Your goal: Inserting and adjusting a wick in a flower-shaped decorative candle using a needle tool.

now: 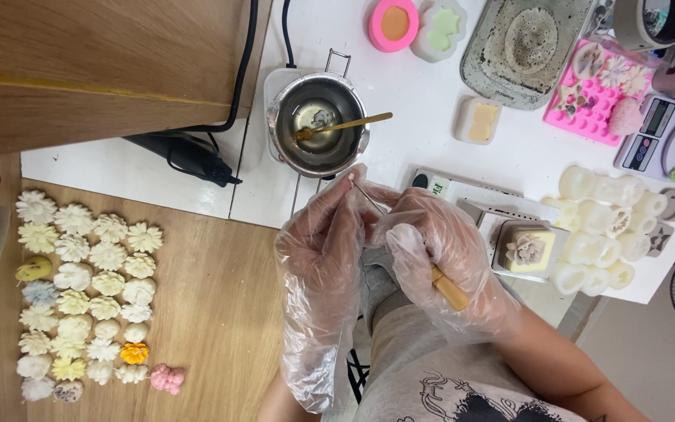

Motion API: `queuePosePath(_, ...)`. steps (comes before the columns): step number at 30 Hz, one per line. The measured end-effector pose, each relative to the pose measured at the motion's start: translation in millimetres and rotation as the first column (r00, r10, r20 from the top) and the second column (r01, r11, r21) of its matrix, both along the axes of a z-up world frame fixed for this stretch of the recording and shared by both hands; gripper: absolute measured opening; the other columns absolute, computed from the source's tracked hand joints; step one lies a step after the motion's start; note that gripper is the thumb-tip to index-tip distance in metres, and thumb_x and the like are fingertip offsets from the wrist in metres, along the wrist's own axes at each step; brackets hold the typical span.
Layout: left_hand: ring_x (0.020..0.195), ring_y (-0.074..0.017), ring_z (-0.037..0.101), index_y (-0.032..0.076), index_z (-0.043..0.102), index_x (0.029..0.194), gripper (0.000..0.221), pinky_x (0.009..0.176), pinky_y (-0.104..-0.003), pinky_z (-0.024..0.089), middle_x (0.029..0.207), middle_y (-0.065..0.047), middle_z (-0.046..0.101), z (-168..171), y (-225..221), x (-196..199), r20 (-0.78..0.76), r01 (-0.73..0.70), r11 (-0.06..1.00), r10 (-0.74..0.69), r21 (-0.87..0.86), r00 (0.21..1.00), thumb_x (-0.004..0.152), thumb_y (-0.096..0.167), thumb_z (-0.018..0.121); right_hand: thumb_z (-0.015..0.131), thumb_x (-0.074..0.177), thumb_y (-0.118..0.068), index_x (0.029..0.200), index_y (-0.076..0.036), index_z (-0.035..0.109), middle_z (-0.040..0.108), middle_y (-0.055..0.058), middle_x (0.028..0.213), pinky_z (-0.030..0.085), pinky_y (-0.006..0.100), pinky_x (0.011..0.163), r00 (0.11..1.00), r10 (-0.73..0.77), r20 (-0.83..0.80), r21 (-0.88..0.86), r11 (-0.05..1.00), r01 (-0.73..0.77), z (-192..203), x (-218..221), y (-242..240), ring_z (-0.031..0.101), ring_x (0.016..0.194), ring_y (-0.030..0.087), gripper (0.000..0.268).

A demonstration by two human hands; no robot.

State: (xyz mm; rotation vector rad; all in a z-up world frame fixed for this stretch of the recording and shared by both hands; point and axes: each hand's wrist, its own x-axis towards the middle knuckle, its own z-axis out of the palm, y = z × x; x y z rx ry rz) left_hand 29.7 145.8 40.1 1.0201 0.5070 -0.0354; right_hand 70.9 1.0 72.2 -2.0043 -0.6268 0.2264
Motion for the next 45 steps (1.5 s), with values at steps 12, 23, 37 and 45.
queuePosePath(12, 0.083, -0.0087, 0.072, -0.001, 0.066, 0.129, 0.028, 0.069, -0.024, 0.059, 0.097, -0.006, 0.076, -16.7, -2.6, 1.0, -0.052, -0.014, 1.0, 0.014, 0.01, 0.999, 0.104, 0.009, 0.058, 0.055, 0.108, -0.008, 0.101, -0.007, 0.056, 0.064, 0.005, 0.091, 0.058, 0.034, 0.079, 0.998, -0.038, 0.044, -0.011, 0.999, 0.039, -11.5, 1.3, -2.3, 0.066, 0.08, 0.02, 0.007)
queuePosePath(23, 0.077, -0.0076, 0.06, -0.001, 0.068, 0.132, 0.029, 0.07, -0.023, 0.05, 0.091, -0.006, 0.072, -5.2, -4.0, 4.1, -0.087, -0.044, 0.996, 0.037, -0.074, 0.996, 0.107, 0.009, 0.058, 0.053, 0.107, -0.008, 0.098, -0.005, 0.055, 0.06, 0.007, 0.086, 0.058, 0.038, 0.082, 0.998, 0.047, -0.032, 0.036, 0.998, -0.046, -6.2, 6.5, 1.6, 0.063, 0.078, 0.025, 0.01)
queuePosePath(37, 0.078, -0.0077, 0.062, 0.001, 0.07, 0.131, 0.027, 0.072, -0.024, 0.053, 0.091, -0.006, 0.073, -7.1, -5.7, 0.3, -0.077, -0.032, 0.999, 0.034, 0.028, 0.996, 0.109, 0.01, 0.058, 0.053, 0.106, -0.006, 0.098, -0.005, 0.056, 0.057, 0.008, 0.085, 0.054, 0.037, 0.075, 1.0, -0.001, -0.019, 0.023, 1.0, 0.002, -9.6, 4.1, 1.0, 0.06, 0.075, 0.024, 0.009)
queuePosePath(45, 0.085, -0.0092, 0.067, 0.002, 0.068, 0.133, 0.028, 0.077, -0.026, 0.057, 0.098, -0.008, 0.075, -11.2, -7.7, -1.0, -0.061, -0.085, 0.996, 0.084, -0.024, 0.995, 0.108, 0.012, 0.058, 0.052, 0.108, -0.007, 0.096, -0.005, 0.055, 0.059, 0.007, 0.086, 0.052, 0.037, 0.074, 0.999, 0.039, -0.027, 0.034, 0.999, -0.038, -10.5, 5.9, -0.6, 0.061, 0.078, 0.024, 0.013)
